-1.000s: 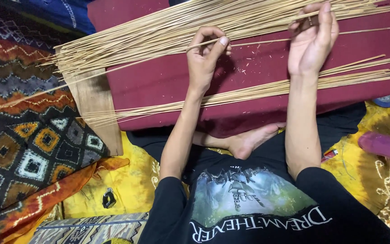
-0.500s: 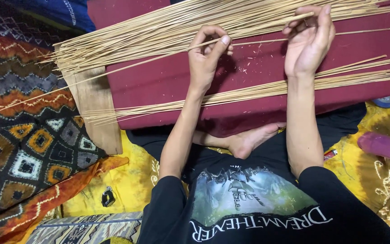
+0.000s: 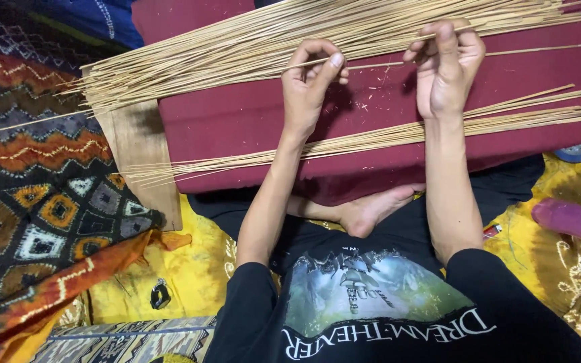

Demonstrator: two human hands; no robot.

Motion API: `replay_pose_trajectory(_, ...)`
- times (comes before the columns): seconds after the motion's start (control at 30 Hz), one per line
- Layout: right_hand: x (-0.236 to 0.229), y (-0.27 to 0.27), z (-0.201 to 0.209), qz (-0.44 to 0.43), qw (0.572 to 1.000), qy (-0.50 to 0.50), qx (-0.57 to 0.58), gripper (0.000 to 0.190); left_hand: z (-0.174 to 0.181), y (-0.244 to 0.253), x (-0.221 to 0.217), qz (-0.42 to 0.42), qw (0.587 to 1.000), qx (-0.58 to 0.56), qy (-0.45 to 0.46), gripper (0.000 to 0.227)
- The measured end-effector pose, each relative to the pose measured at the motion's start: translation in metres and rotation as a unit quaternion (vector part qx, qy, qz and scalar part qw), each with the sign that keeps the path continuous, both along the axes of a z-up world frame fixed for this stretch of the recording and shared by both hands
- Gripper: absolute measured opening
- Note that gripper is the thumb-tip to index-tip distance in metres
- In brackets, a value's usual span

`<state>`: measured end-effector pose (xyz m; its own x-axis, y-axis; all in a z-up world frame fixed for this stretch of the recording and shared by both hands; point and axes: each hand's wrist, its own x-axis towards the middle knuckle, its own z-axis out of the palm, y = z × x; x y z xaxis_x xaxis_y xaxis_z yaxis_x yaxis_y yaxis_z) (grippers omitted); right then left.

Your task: Picking up individual thin wooden sticks from a pile and aligning them into a bundle.

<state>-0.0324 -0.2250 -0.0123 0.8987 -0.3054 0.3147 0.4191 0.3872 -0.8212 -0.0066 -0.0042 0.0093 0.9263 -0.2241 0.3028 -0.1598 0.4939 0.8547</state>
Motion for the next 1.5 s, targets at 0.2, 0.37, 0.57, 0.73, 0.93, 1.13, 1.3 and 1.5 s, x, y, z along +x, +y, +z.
replay_pose_trajectory(0.2, -0.003, 0.019, 0.011, 0.016, 0.996, -0.001, -0.087, 0.022, 0.002, -0.002, -0.004, -0.005, 1.0, 0.007, 0.004, 0.013)
replay_pose_trajectory(0.37, 0.001, 0.029, 0.021, -0.028, 0.986, -0.018, -0.162, 0.036, -0.003, -0.002, 0.001, 0.01, 1.0, 0.006, -0.02, 0.012)
replay_pose_trajectory(0.57, 0.003, 0.032, 0.02, -0.138, 0.947, -0.071, -0.281, 0.048, -0.01, -0.004, 0.005, 0.006, 0.999, -0.004, -0.036, 0.011)
replay_pose_trajectory(0.73, 0.011, 0.028, 0.009, -0.187, 0.91, -0.139, -0.343, 0.049, -0.018, -0.004, 0.007, 0.0, 0.999, -0.02, -0.034, 0.012)
replay_pose_trajectory(0.93, 0.002, 0.029, 0.013, -0.181, 0.909, -0.138, -0.348, 0.045, -0.014, -0.004, 0.003, -0.002, 0.999, -0.032, -0.032, 0.015)
replay_pose_trajectory(1.13, -0.003, 0.031, 0.014, -0.179, 0.918, -0.121, -0.332, 0.048, -0.012, -0.003, 0.002, -0.015, 0.998, -0.041, -0.037, 0.011)
replay_pose_trajectory(1.3, -0.002, 0.029, 0.003, -0.157, 0.925, -0.132, -0.319, 0.044, -0.01, 0.0, 0.0, -0.02, 0.998, -0.046, -0.04, 0.012)
replay_pose_trajectory(1.5, -0.013, 0.033, 0.023, -0.126, 0.954, -0.071, -0.263, 0.039, -0.013, -0.002, 0.003, -0.023, 0.999, -0.025, -0.014, 0.012)
